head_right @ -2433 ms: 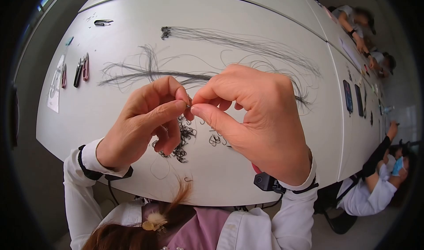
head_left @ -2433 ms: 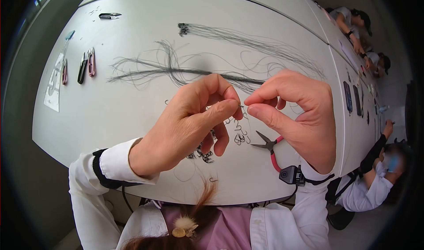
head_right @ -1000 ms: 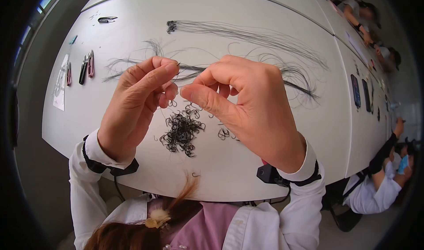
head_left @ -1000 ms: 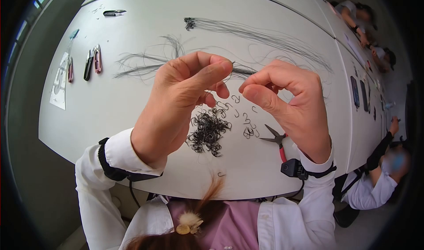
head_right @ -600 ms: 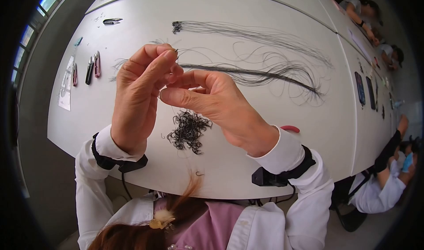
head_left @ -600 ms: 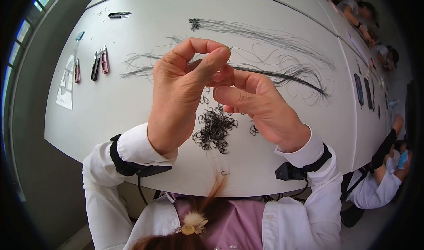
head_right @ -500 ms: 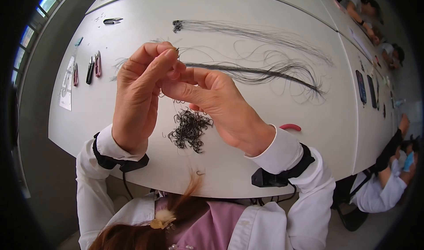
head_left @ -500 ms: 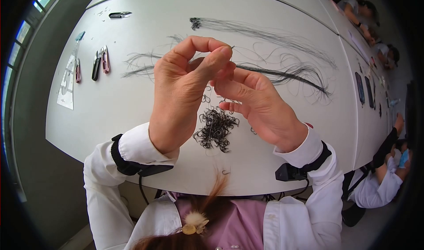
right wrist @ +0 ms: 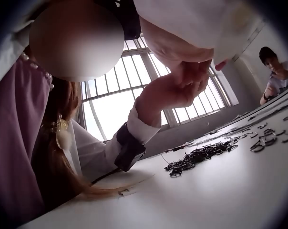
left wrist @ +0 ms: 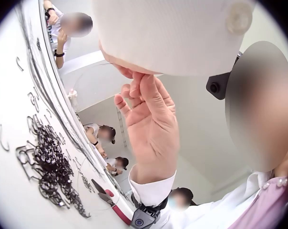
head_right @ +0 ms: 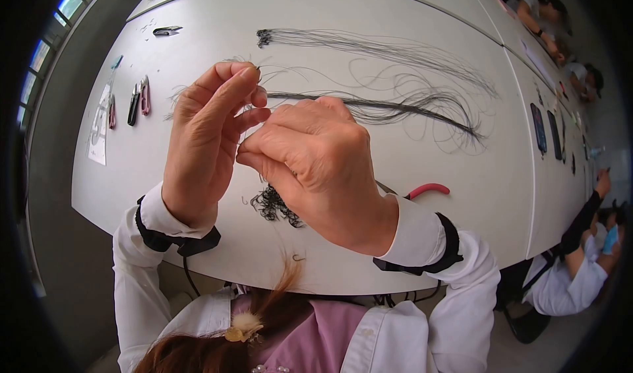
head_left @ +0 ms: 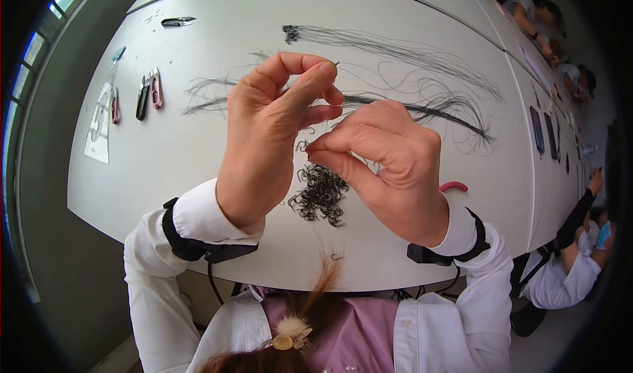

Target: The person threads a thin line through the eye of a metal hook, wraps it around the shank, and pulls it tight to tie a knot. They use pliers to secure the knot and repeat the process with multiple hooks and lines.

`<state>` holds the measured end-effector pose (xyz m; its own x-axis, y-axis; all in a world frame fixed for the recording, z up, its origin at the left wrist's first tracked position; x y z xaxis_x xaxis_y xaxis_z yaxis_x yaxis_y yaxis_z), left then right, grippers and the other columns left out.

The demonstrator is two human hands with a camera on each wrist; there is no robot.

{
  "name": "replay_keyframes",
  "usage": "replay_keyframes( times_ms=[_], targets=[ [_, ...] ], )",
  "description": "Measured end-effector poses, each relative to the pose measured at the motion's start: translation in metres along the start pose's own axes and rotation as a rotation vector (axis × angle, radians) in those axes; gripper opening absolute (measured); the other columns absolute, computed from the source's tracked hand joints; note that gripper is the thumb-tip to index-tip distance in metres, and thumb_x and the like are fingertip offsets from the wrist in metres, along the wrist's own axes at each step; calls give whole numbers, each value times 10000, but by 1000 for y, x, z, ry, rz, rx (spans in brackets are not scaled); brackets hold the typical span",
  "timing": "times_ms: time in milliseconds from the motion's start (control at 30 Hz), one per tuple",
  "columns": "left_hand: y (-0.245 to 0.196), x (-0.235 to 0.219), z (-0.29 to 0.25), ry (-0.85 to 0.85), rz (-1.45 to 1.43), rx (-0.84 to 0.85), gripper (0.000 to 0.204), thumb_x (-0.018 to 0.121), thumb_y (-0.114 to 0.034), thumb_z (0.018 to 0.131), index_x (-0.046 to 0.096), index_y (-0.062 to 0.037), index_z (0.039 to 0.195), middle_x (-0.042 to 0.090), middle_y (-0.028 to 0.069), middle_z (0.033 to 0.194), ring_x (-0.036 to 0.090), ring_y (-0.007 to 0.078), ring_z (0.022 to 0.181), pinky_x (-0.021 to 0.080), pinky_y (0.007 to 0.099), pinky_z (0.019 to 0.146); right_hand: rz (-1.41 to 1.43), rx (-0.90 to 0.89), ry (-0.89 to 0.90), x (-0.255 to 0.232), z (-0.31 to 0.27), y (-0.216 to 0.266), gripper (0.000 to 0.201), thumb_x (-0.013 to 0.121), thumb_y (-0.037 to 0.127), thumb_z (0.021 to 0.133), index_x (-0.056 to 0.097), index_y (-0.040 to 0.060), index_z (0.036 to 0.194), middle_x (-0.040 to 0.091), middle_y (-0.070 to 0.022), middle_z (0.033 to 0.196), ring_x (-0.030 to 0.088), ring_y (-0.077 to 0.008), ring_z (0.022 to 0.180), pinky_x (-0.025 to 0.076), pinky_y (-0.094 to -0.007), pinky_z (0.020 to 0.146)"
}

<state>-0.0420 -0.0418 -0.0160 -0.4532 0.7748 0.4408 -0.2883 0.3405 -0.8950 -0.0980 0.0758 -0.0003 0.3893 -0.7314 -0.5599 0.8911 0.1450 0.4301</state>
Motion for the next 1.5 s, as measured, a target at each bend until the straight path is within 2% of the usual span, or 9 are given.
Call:
replay_keyframes(
  times_ms=[267, 633, 700, 833, 900, 933, 1000, 1133, 1500],
  targets=[
    [-3, 1, -1, -6, -6, -206, 156, 620, -175, 862, 561, -39, 912, 550, -11, 747, 564, 78, 651, 469, 219, 612, -383, -433, 113, 9, -15, 46, 95, 589, 99, 606, 546, 15, 623, 463, -53, 613, 432, -97, 493, 315, -205, 368],
    [7, -18, 19, 32, -13, -304, 106, 611, -121, 849, 562, -33, 884, 404, -71, 621, 333, 22, 548, 286, 156, 505, -162, -568, 434, -2, -38, 97, 113, 607, 107, 617, 594, -1, 652, 536, -71, 669, 448, -116, 505, 320, -216, 393],
    [8, -16, 19, 22, 21, -313, 116, 617, -128, 845, 563, -28, 866, 400, -71, 610, 336, 20, 543, 275, 162, 496, -211, -602, 526, -14, -33, 99, 285, 594, 219, 699, 643, -29, 829, 610, -81, 811, 587, -219, 831, 455, -264, 604],
    [10, -12, 19, 63, 97, -295, 118, 622, -132, 841, 577, -24, 839, 417, -69, 607, 329, 18, 530, 261, 166, 487, -283, -553, 520, -11, -38, 106, 214, 580, 179, 719, 617, -13, 806, 593, -98, 795, 585, -200, 803, 458, -282, 618],
    [8, -5, 13, 186, 238, -262, 113, 605, -140, 873, 579, -30, 860, 414, -78, 632, 291, -1, 528, 223, 145, 459, -246, -711, 107, -11, -32, 99, 157, 568, 131, 709, 608, -6, 775, 581, -84, 780, 557, -166, 748, 439, -295, 592],
    [5, -1, 10, 197, 259, -223, 111, 608, -140, 871, 576, -41, 831, 418, -78, 629, 284, 4, 519, 217, 158, 462, -239, -653, -133, -1, -25, 96, 128, 546, 101, 756, 576, -10, 810, 574, -122, 817, 558, -240, 750, 442, -367, 616],
    [0, 7, 3, 203, 292, -170, 113, 609, -136, 870, 569, -43, 821, 424, -75, 632, 285, 5, 521, 222, 162, 466, -188, -585, -2, -38, 1, 73, 106, 637, 155, 712, 672, 80, 779, 534, 23, 701, 485, -97, 600, 335, -183, 455],
    [-9, 18, -9, 204, 299, -70, 120, 632, -102, 849, 544, -45, 791, 499, -46, 674, 361, -3, 565, 268, 157, 499, -38, 17, 64, -75, 15, 11, 319, 746, 116, 615, 654, 21, 905, 590, -71, 867, 535, -180, 776, 438, -284, 628],
    [-8, 21, -15, 196, 267, -63, 120, 664, -74, 817, 562, -22, 783, 534, -20, 711, 451, 24, 642, 337, 164, 560, 81, 295, 113, -57, 5, -17, 159, 669, -48, 632, 651, 21, 774, 596, -54, 760, 543, -153, 738, 416, -268, 708]
  ],
)
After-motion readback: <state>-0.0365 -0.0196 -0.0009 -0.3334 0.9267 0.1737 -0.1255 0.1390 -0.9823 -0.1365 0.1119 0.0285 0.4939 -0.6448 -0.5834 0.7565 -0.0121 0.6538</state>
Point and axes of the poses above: each hand's wrist, its own z-axis towards the middle knuckle, its own x-axis out of the palm, y = z × x, the point moved 3 cm from there along z, towards the middle knuckle
